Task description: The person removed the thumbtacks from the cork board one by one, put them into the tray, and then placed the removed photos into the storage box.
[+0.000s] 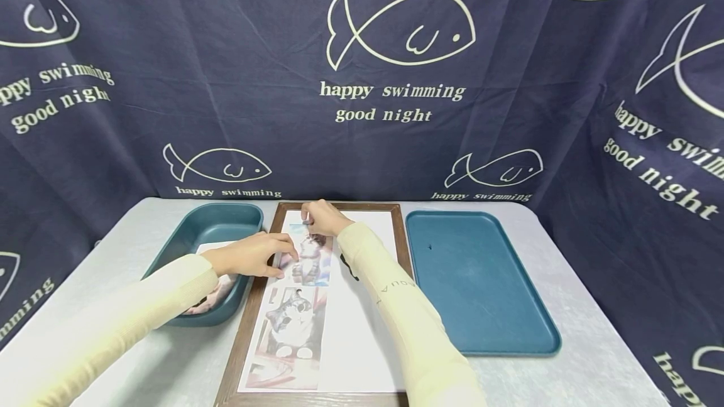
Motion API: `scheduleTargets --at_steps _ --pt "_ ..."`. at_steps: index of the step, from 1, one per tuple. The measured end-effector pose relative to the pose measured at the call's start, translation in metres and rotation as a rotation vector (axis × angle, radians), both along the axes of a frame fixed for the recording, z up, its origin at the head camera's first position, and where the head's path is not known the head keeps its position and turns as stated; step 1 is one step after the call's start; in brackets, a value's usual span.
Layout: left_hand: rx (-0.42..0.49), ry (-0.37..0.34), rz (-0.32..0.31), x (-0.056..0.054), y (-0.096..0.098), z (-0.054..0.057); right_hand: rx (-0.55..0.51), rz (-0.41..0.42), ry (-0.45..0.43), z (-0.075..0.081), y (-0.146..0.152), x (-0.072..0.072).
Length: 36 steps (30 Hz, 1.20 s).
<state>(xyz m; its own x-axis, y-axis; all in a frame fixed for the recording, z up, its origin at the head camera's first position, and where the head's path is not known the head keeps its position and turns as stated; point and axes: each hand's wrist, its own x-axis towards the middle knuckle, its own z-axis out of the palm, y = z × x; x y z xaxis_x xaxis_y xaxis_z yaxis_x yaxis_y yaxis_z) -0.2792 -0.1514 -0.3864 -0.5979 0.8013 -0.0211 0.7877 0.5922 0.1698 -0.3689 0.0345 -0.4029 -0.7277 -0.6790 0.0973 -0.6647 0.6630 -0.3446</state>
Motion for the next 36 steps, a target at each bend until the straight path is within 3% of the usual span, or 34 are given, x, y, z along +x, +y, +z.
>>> scheduleTargets --at_steps 6,15,25,36 --pt "0.004 0.0 0.005 0.0004 0.0004 0.0003 -0.042 0.04 -0.039 0.0028 0.0039 -0.0001" --pt "0.017 -0.003 0.001 0.0012 -0.0007 -0.0002 -0.018 0.101 0.013 -0.002 0.0069 -0.002" --pt "0.013 0.008 -0.005 0.0009 -0.0006 -0.0003 0.024 0.115 0.124 -0.0024 0.0081 0.0014" --pt "0.013 0.012 -0.008 -0.0003 -0.0007 -0.0009 0.058 0.097 0.126 -0.0021 0.0056 0.0032"
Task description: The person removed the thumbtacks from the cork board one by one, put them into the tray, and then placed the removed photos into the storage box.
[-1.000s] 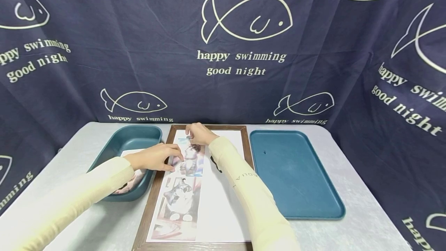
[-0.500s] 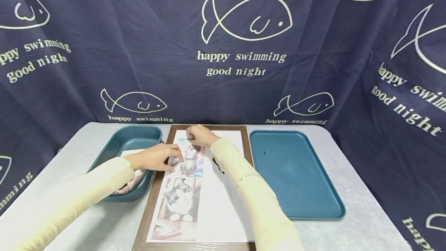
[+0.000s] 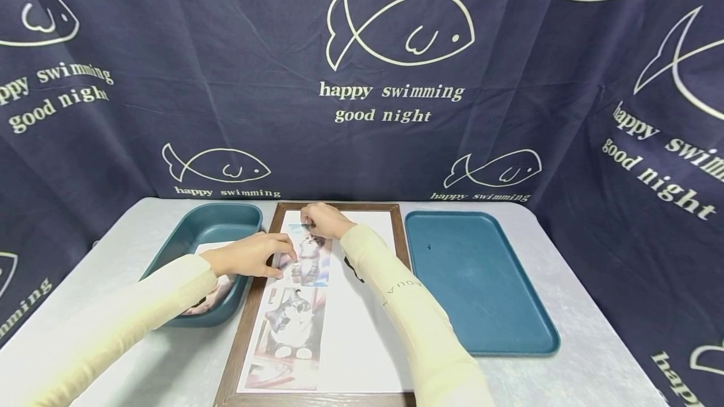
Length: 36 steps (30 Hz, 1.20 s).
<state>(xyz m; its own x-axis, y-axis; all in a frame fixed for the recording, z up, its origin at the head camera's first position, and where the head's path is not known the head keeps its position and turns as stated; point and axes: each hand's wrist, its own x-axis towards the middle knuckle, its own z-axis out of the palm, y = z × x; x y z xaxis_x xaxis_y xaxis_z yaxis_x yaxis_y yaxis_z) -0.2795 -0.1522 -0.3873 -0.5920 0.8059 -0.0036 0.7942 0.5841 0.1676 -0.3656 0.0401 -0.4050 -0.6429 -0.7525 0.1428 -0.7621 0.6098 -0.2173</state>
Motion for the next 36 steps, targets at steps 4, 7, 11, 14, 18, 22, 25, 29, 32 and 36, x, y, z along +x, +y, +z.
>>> scheduleTargets --at_steps 4,7,11,14,18,22,25,29,32,36 --pt "0.0 0.0 -0.002 0.0008 0.0006 0.0019 0.011 -0.005 0.001 -0.0004 -0.0003 -0.0003" --pt "-0.001 -0.001 -0.002 0.0011 0.0006 0.002 0.02 -0.007 0.004 -0.0003 -0.0007 -0.0002" --pt "-0.005 0.0 -0.001 0.001 0.0008 0.0016 0.019 0.0 0.013 0.0004 -0.0011 0.0009" --pt "-0.008 -0.004 0.002 0.0012 0.0008 0.0015 0.02 0.005 0.021 0.0009 -0.0014 0.0014" --pt "-0.008 -0.006 0.002 0.001 0.0009 0.0014 0.024 0.002 0.021 0.0011 -0.0016 0.0013" --pt "-0.009 -0.002 0.003 0.0002 0.0014 0.0015 0.027 -0.011 0.006 0.0013 -0.0015 0.0008" --pt "-0.009 0.0 0.0 -0.0002 0.0014 0.0015 0.027 -0.016 0.004 0.0018 -0.0016 0.0005" --pt "-0.008 0.003 0.0 0.0001 0.0014 0.0019 0.027 -0.022 0.011 0.0014 -0.0018 0.0003" --pt "-0.006 0.0 0.002 0.0006 0.0018 0.0025 0.029 -0.029 0.012 0.001 -0.002 0.0004" --pt "-0.005 -0.003 0.004 0.0015 0.002 0.0033 0.028 -0.037 0.005 0.0015 -0.0022 0.0012"
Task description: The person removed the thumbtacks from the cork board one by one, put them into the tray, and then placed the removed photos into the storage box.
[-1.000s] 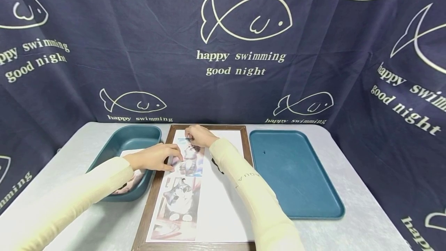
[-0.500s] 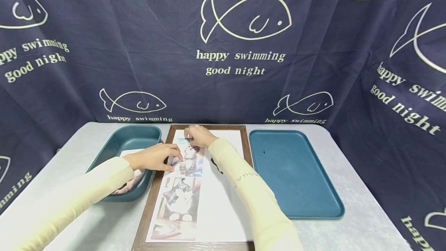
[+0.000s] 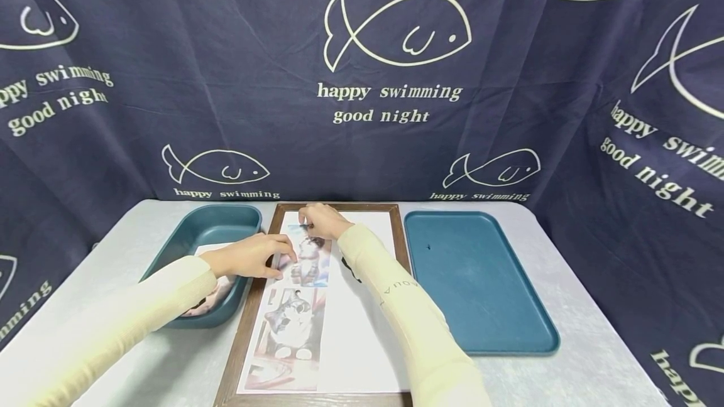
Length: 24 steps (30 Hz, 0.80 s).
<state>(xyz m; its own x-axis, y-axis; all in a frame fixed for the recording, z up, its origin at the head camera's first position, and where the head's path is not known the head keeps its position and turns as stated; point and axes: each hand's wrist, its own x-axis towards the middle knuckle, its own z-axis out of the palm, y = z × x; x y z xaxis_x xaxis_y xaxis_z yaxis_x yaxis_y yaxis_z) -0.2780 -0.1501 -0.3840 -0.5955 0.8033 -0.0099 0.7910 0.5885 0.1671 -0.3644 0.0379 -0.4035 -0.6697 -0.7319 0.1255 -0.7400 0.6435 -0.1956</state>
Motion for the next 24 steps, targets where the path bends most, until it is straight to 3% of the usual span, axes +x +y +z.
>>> scheduleTargets --at_steps 12,24 --pt "0.004 -0.005 0.003 0.0 0.0 -0.001 -0.007 0.001 -0.028 0.006 0.003 0.002" --pt "0.068 -0.097 0.044 0.002 -0.002 0.002 -0.054 -0.039 -0.065 0.013 0.014 0.003"
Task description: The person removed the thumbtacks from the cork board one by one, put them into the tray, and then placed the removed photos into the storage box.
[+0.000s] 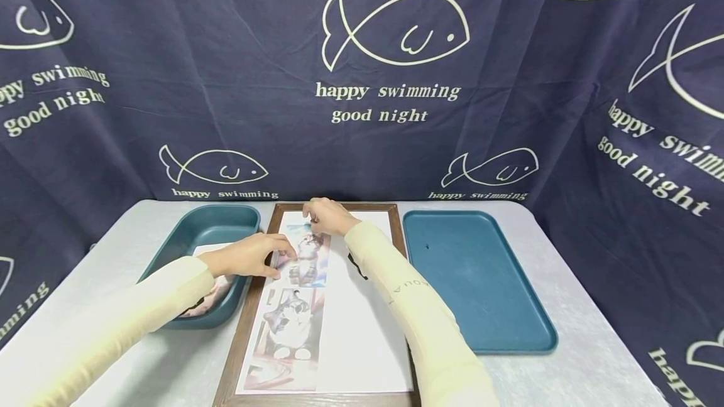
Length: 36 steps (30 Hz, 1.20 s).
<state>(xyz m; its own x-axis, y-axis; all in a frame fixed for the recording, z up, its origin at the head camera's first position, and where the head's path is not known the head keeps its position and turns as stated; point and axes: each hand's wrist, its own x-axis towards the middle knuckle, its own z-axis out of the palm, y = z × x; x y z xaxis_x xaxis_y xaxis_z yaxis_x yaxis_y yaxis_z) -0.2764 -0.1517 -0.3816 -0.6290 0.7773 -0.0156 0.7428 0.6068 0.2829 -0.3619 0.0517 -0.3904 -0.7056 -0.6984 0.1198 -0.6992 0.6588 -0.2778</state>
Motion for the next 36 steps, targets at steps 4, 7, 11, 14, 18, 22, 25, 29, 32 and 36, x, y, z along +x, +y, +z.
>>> scheduleTargets --at_steps 4,7,11,14,18,22,25,29,32,36 --pt "0.016 -0.017 0.012 0.001 0.0 0.0 -0.015 0.013 0.005 0.003 0.005 0.0" --pt "0.02 -0.026 0.022 0.001 0.0 0.0 -0.028 0.024 0.01 0.005 0.009 0.001" --pt "0.018 -0.024 0.023 0.001 0.0 0.0 -0.041 0.033 0.008 0.007 0.015 0.004" --pt "0.015 -0.013 0.023 0.001 0.0 -0.001 -0.05 0.044 0.013 0.008 0.021 0.005" --pt "0.01 0.009 0.021 0.0 -0.001 -0.004 -0.057 0.045 0.019 0.008 0.031 0.007" --pt "0.007 0.016 0.016 0.0 0.0 -0.005 -0.074 0.047 0.014 0.01 0.043 0.01" --pt "0.005 0.007 0.019 0.001 0.001 -0.004 -0.081 0.059 0.022 0.011 0.052 0.011" --pt "0.001 0.0 0.025 0.002 0.002 -0.002 -0.092 0.058 0.022 0.009 0.066 0.012" --pt "-0.003 0.006 0.02 0.003 0.002 -0.002 -0.098 0.039 0.005 0.008 0.076 0.012" --pt "-0.009 0.016 0.015 0.003 0.002 -0.002 -0.11 0.008 -0.003 0.008 0.089 0.014"
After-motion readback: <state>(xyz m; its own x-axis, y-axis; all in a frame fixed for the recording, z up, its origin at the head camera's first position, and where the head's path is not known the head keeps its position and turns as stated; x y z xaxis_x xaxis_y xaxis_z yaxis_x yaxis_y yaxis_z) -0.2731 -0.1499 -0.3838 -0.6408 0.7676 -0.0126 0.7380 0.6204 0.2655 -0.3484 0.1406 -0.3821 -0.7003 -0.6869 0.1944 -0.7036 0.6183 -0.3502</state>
